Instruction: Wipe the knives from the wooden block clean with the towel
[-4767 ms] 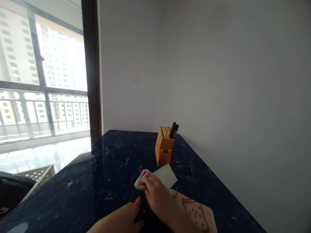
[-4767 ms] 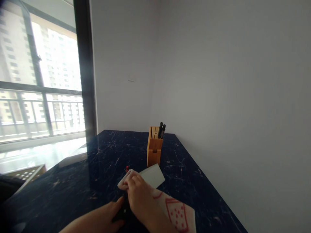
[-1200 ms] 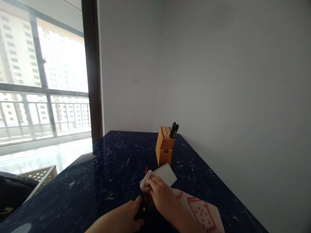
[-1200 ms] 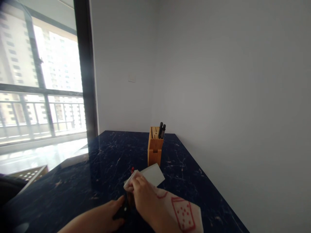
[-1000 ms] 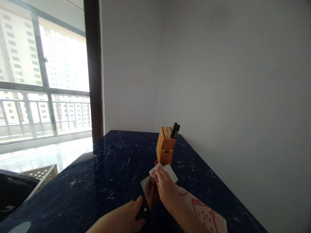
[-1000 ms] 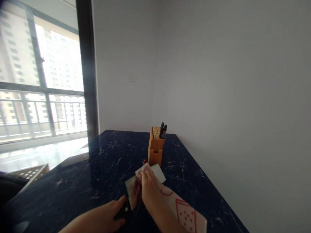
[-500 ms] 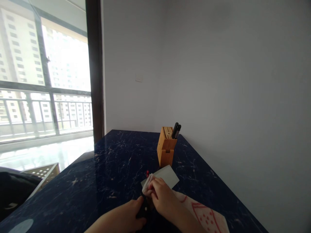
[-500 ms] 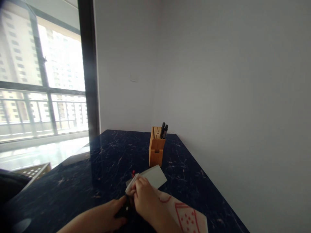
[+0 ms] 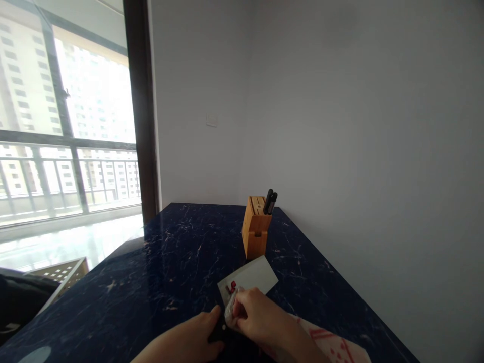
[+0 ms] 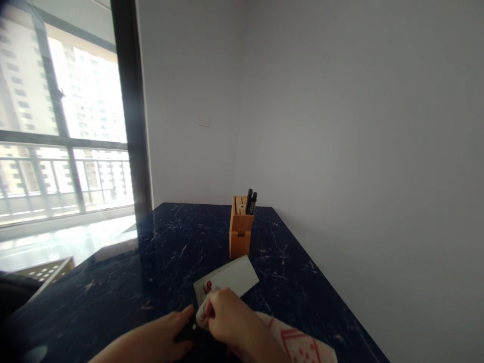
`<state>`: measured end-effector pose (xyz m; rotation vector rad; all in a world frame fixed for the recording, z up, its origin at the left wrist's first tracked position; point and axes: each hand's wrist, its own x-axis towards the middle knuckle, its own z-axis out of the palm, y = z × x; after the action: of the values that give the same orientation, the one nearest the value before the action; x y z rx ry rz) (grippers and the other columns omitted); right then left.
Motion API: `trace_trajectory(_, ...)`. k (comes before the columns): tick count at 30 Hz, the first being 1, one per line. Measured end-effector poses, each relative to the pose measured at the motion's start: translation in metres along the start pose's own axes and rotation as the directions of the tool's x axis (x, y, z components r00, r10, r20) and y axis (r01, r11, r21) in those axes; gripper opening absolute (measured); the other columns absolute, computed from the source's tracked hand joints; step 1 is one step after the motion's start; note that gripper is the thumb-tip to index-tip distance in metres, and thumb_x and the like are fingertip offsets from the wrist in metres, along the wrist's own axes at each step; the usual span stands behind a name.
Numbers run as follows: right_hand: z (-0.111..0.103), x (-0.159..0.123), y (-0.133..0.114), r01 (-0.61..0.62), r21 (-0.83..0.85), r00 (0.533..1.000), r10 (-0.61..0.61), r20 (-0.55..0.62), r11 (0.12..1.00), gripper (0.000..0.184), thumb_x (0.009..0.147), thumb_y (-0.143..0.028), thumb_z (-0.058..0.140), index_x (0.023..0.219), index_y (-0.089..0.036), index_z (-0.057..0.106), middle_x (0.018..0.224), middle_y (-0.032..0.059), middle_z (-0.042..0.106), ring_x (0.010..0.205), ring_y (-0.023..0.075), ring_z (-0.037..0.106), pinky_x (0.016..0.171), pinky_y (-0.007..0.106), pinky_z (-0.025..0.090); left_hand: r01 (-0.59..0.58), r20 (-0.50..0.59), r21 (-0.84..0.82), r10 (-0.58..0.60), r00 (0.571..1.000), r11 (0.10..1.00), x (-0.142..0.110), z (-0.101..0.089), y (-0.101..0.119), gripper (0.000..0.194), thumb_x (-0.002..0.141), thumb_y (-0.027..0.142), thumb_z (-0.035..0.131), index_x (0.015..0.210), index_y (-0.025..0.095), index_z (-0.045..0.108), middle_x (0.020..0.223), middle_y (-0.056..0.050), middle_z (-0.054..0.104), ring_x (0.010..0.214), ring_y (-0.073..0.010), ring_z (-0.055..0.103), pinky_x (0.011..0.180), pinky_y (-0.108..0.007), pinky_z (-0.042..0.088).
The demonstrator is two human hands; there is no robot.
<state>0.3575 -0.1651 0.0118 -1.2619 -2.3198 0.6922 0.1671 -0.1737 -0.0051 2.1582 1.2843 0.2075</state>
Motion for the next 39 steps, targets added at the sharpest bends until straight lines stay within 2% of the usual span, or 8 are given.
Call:
trace_trajectory(2,0.001,0.000,0.001,-0.008,0.008,1.000,0.008,-0.001,1.000,0.014,0.067,-0.012,0.049,0.074,-0.019,0.059,0.071,0.0001,0.062,0.066,0.0132,0.057,0.058,0.020,0.038,0.007,-0.003,-0.009,-0.007,1.000,1.000,0.001,0.000,0.000,0.032,0.073,0.028,0.048,0.103,0.018,0.050,0.095,-0.010,0.064,0.082,-0.0241,0.063,0.066,-0.031,0.047)
trace_trajectory(6,0.004,0.004,0.000,0.040,-0.020,0.990,-0.042,-0.138,0.999,0.016,0.069,-0.011,0.048,0.079,-0.018,0.058,0.085,0.0028,0.062,0.082,0.0144,0.056,0.072,0.021,0.038,-0.018,0.004,-0.074,0.018,1.000,0.997,0.001,0.002,-0.001,0.029,0.073,0.024,0.046,0.101,0.019,0.048,0.093,-0.007,0.065,0.077,-0.0208,0.063,0.066,-0.028,0.047)
trace_trajectory(13,-0.004,-0.006,-0.004,0.011,-0.043,0.998,-0.008,0.058,0.999,0.019,0.067,-0.009,0.047,0.077,-0.018,0.059,0.077,0.0012,0.062,0.069,0.0118,0.057,0.060,0.017,0.038,-0.033,-0.006,-0.022,0.033,0.999,0.999,0.001,0.006,-0.005,0.026,0.075,0.026,0.045,0.100,0.018,0.048,0.086,-0.007,0.064,0.074,-0.0186,0.063,0.063,-0.025,0.046)
trace_trajectory(20,0.000,0.009,0.023,-0.021,-0.181,0.981,-0.015,-0.196,0.983,0.022,0.067,-0.003,0.043,0.080,-0.017,0.054,0.089,0.0062,0.058,0.087,0.0157,0.052,0.077,0.023,0.037,0.001,-0.002,-0.048,-0.001,1.000,0.999,0.000,0.000,0.004,0.026,0.075,0.026,0.046,0.099,0.017,0.048,0.091,-0.008,0.065,0.079,-0.0195,0.062,0.065,-0.025,0.046)
trace_trajectory(29,-0.022,0.019,0.047,-0.182,-0.353,0.955,0.078,-0.288,0.918,0.023,0.075,-0.001,0.038,0.078,-0.018,0.054,0.087,0.0065,0.058,0.083,0.0168,0.051,0.072,0.025,0.035,-0.043,-0.092,-0.224,0.023,0.996,0.974,-0.001,0.005,-0.007,0.020,0.069,0.026,0.049,0.089,0.020,0.049,0.073,-0.003,0.064,0.060,-0.0158,0.060,0.049,-0.021,0.043)
trace_trajectory(31,-0.026,0.019,0.054,-0.209,-0.363,0.947,0.095,-0.308,0.908,0.024,0.078,-0.003,0.037,0.080,-0.018,0.055,0.087,0.0061,0.058,0.083,0.0163,0.051,0.071,0.025,0.034,0.012,-0.017,-0.244,-0.017,1.000,0.970,-0.002,-0.003,-0.012,0.021,0.067,0.025,0.049,0.087,0.021,0.049,0.067,-0.001,0.062,0.049,-0.0138,0.057,0.040,-0.019,0.039)
trace_trajectory(34,-0.031,0.020,0.062,-0.254,-0.382,0.931,0.117,-0.346,0.888,0.026,0.080,-0.004,0.035,0.085,-0.018,0.056,0.088,0.0070,0.059,0.084,0.0180,0.052,0.070,0.027,0.033,0.159,0.186,-0.301,-0.106,0.977,0.940,-0.008,-0.023,-0.023,0.028,0.066,0.027,0.049,0.093,0.021,0.046,0.050,0.004,0.054,0.032,-0.0118,0.045,0.029,-0.019,0.031)
trace_trajectory(39,-0.033,0.020,0.064,-0.255,-0.438,0.909,0.059,-0.413,0.862,0.026,0.085,-0.008,0.034,0.094,-0.022,0.055,0.096,0.0057,0.060,0.091,0.0223,0.046,0.073,0.033,0.027,0.202,0.245,-0.403,-0.107,0.964,0.893,-0.023,-0.055,-0.040,0.022,0.067,0.029,0.053,0.087,0.023,0.047,0.044,0.006,0.050,0.027,-0.0094,0.037,0.026,-0.017,0.026)
